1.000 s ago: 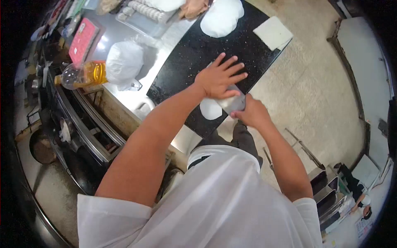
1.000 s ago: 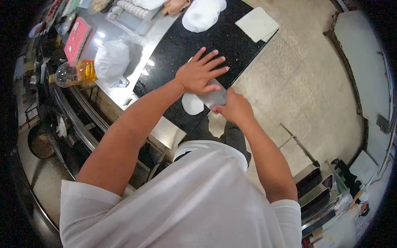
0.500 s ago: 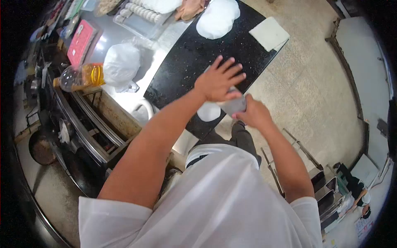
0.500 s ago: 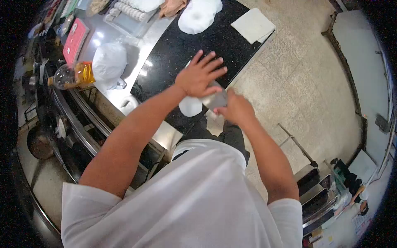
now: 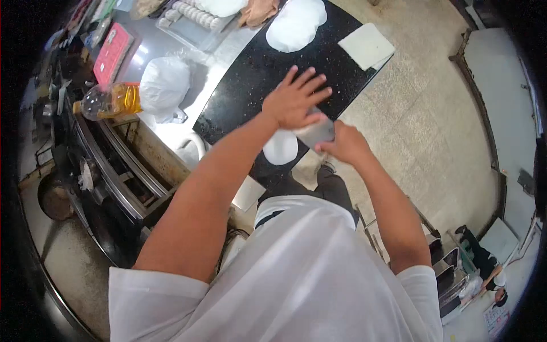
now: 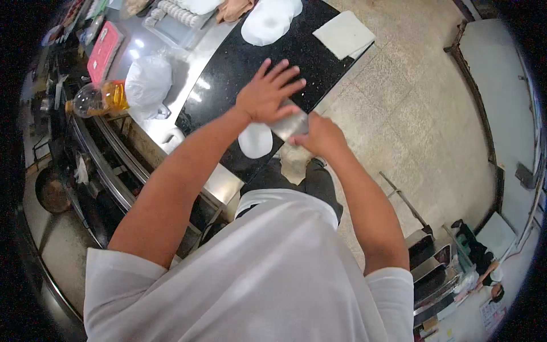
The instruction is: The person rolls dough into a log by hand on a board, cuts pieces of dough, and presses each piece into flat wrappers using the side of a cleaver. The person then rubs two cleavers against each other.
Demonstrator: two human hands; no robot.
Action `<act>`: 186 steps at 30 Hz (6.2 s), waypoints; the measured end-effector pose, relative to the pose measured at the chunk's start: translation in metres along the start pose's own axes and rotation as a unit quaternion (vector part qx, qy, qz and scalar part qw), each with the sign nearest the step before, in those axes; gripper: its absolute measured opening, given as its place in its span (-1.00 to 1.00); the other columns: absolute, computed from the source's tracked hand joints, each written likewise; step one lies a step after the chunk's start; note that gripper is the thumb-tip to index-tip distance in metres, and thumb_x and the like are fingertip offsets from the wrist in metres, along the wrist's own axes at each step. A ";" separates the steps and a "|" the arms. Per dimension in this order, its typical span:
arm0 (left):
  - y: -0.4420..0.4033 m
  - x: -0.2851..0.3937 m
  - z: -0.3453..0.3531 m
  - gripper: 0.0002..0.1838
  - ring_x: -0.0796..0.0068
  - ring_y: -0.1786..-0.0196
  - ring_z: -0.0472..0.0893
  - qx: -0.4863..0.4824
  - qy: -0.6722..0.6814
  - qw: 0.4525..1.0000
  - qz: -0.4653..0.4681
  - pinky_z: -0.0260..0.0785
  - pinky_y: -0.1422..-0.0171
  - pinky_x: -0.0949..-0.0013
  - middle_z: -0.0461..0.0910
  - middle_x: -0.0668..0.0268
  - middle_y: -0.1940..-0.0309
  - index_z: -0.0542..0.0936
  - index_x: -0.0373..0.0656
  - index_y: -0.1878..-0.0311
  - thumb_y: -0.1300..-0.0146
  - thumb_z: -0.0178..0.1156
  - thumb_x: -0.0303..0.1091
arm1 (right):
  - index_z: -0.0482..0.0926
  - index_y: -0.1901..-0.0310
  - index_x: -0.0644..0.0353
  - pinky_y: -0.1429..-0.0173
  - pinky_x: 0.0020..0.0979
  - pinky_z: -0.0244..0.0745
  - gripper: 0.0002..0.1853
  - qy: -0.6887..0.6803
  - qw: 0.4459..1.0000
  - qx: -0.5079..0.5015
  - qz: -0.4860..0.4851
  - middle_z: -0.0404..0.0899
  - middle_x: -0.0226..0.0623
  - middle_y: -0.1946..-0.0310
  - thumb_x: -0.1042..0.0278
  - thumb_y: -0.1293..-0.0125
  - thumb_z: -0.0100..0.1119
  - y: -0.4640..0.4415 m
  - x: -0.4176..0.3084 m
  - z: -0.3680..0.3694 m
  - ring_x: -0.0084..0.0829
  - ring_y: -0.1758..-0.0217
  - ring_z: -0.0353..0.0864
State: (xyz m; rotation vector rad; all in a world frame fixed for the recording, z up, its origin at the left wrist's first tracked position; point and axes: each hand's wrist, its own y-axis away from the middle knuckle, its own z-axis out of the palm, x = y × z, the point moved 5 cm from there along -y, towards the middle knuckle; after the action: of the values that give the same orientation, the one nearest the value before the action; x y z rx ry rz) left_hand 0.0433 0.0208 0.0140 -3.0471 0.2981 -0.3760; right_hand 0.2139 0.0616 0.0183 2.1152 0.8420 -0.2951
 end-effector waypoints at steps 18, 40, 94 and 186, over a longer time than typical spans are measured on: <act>-0.006 0.017 -0.003 -0.23 -0.04 -0.64 0.14 0.032 0.003 0.999 0.012 -0.18 -0.66 -0.30 0.27 0.15 -0.57 0.44 0.12 -0.48 -0.32 0.10 0.35 | 0.45 -0.15 0.35 -0.08 0.05 0.59 -0.27 -0.039 0.999 0.022 0.013 0.69 0.24 0.15 0.00 -0.12 0.53 0.025 0.007 0.004 0.18 0.03 0.73; 0.041 0.016 -0.026 -0.42 0.01 -0.07 0.69 -0.274 0.162 0.934 -0.165 0.51 -0.12 -0.02 0.73 0.09 0.04 0.66 -0.10 -0.14 -0.22 0.37 0.14 | 0.28 -0.19 0.38 0.01 0.07 0.57 -0.33 -0.140 0.973 0.109 0.147 0.65 0.38 0.16 0.08 -0.31 0.39 0.145 -0.027 0.114 0.32 0.04 0.68; 0.234 0.067 -0.011 -0.43 0.21 -0.40 0.43 0.174 0.099 0.972 -0.123 0.29 -0.46 0.03 0.55 0.41 -0.24 0.62 0.13 -0.22 -0.07 0.45 -0.23 | 0.37 -0.02 0.34 0.09 0.13 0.55 -0.57 -0.043 0.996 0.071 -0.038 0.67 0.24 0.33 0.25 -0.32 0.33 0.099 -0.082 0.129 0.28 0.18 0.68; 0.110 0.060 0.002 -0.21 -0.08 -0.71 -0.09 0.010 0.117 0.974 -0.195 -0.35 -0.70 -0.27 -0.01 0.14 -0.68 0.20 0.18 -0.63 -0.47 -0.09 0.35 | 0.47 0.23 0.16 0.62 -0.40 0.29 -0.72 -0.397 0.896 0.149 0.133 0.43 -0.44 0.62 0.11 -0.50 0.21 0.056 0.057 0.011 -0.54 0.71 0.39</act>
State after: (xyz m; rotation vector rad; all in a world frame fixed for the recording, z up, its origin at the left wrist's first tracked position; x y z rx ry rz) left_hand 0.0807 -0.0992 0.0171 -3.0298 -0.3034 -0.7542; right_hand 0.2943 0.0552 0.0180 2.0614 0.0190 -1.1018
